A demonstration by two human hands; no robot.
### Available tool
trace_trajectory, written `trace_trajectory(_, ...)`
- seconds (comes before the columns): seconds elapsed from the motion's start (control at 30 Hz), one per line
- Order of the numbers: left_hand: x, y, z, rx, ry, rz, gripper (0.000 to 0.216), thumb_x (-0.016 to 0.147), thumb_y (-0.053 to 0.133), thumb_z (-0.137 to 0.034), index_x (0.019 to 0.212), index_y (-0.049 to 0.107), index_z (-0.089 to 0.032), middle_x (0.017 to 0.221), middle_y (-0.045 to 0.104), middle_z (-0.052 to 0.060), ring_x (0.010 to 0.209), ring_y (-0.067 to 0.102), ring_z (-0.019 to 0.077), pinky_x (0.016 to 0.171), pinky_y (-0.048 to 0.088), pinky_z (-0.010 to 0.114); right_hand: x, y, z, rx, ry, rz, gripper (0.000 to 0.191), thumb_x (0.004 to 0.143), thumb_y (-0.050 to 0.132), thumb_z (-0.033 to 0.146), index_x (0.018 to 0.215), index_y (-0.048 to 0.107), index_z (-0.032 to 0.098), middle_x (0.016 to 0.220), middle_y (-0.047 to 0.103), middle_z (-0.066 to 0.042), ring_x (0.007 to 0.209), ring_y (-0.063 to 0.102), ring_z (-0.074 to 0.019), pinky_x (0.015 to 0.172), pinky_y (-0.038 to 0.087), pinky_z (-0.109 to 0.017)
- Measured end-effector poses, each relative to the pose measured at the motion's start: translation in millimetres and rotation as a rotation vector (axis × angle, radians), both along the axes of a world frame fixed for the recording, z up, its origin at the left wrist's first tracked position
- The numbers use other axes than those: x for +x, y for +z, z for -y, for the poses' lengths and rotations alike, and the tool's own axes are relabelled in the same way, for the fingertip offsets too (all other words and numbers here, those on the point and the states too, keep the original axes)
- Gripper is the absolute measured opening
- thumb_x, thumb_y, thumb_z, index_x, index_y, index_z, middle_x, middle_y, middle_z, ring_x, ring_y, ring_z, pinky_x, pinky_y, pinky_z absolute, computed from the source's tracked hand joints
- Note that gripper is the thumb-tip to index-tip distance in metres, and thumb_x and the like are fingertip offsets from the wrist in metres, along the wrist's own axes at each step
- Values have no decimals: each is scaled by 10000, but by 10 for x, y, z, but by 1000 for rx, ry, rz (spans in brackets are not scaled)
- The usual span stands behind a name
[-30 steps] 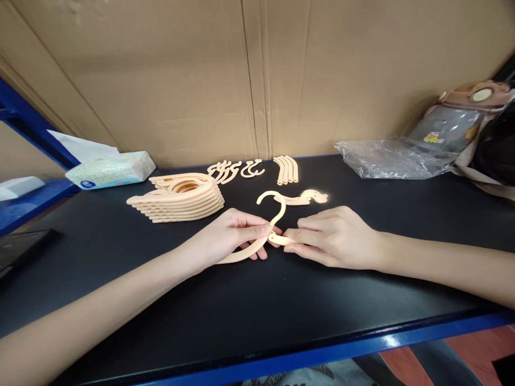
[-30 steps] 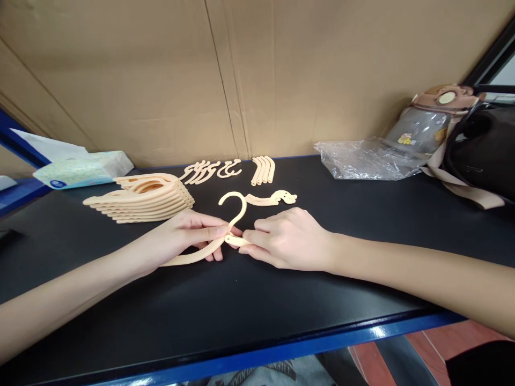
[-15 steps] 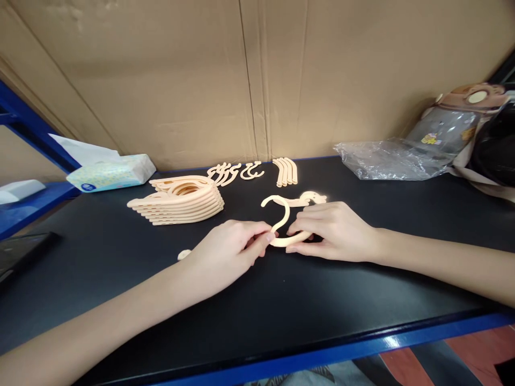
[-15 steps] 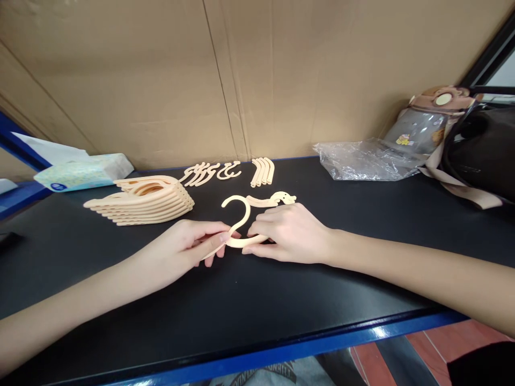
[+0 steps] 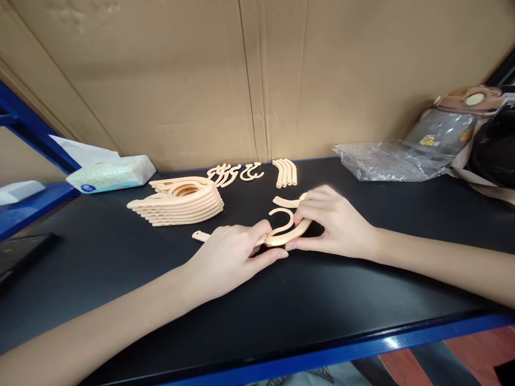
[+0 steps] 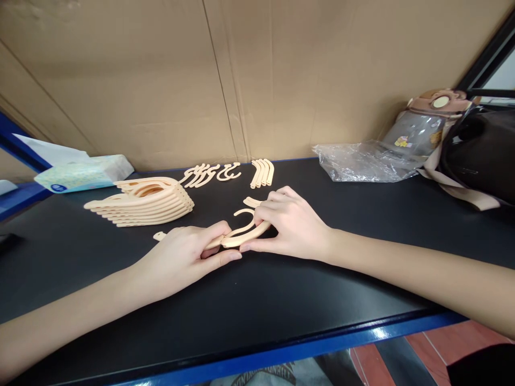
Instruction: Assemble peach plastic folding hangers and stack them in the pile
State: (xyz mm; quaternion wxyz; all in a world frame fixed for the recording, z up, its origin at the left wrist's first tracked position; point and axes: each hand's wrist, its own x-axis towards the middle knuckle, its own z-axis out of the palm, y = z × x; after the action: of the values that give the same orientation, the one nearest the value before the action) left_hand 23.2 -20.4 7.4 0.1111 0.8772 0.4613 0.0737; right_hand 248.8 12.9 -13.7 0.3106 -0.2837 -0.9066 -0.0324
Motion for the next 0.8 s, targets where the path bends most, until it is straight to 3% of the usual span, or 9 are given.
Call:
trace_trajectory(0.23,-10,-28,-22,23,-39,25,387,958,379,-546,749,391,-221,533,454,-62,468,472,139,480,249,225,-13,22,6,-74,-70,-26,416,764,685,579,776,544,187,724,602,13,706,542,-153,785,372,-333)
trace_trajectory(0.37,-17,-53,-32,50,-44,15,356,966,381,-513,767,400,-219,559,487,-53,473,480,138,483,245,227,-2,23,-9,-95,-74,-56,450,748,679,616,826,533,197,830,631,-9,784,561,-177,786,372,-339)
trace_trajectory(0.5,-23,-61,-35,65,-52,1,372,970,371,-519,753,382,-217,559,479,-53,471,472,135,481,234,229,11,31,-5,-26,-31,-85,318,855,625,504,872,551,195,937,646,-49,880,565,-197,783,377,-340)
trace_trajectory(0.63,-23,-58,-28,67,-54,-3,380,973,368,-520,745,369,-216,555,466,-56,472,470,133,486,241,227,7,44,43,76,39,-87,186,922,563,345,833,565,182,791,637,-25,752,561,-159,707,380,-306)
trace_trajectory(0.8,-12,-41,-20,63,-48,-22,363,972,375,-506,754,378,-216,575,506,-48,477,486,134,486,243,231,-4,17,83,108,70,-28,183,922,561,340,875,614,172,607,576,38,558,531,-104,610,391,-253)
